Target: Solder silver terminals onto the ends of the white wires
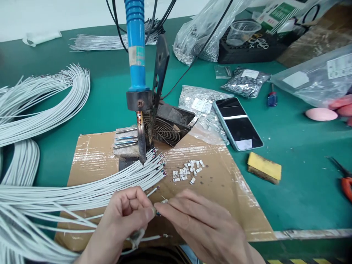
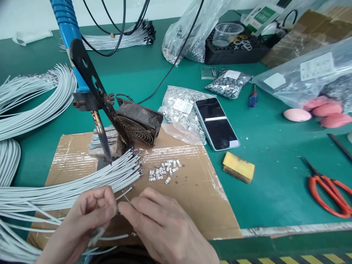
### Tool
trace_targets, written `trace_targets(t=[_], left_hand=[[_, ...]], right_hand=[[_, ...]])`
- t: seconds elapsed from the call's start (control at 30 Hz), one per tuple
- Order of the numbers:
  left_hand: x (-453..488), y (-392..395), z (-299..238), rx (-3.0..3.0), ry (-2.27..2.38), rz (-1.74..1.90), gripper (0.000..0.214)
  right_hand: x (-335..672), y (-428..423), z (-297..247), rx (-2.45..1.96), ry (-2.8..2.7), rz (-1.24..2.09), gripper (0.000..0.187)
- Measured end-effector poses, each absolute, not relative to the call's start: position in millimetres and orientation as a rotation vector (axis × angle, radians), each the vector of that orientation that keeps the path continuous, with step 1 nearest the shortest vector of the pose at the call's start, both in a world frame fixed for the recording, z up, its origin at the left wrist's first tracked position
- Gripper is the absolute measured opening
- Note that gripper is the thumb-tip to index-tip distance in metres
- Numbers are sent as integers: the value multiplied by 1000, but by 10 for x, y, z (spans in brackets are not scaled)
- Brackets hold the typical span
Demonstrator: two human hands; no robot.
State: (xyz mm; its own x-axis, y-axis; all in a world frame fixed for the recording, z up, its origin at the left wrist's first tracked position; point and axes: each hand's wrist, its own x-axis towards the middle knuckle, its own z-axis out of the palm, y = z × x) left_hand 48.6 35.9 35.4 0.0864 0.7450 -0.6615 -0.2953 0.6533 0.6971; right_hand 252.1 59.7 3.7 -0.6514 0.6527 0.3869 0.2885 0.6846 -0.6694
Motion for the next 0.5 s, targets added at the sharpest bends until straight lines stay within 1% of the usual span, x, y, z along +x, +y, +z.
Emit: trace_targets(t=[0.07,0.17,0.2,0.27,0.37,0.5], left_hand=[[488,358,360,476,1303,823,35],[496,358,362,506,1383,880,35],[505,356,361,510,1405,910,35],[535,346,356,536,1457,975,34],[592,317,349,610,1559,1033,30],[640,280,345,693,1651,1040,25]], right_hand=[[2560,573,46,-768,-2153,782,44],[2585,539,66,-992,-1820,836,47],[2576,529,70,-1073,-1699,859,45],[2528,513,67,-1200,-1500,936,34],[2410,492,46,-1281,-1286,1161,18],[2259,465,24,-1282,-1071,1431,10]])
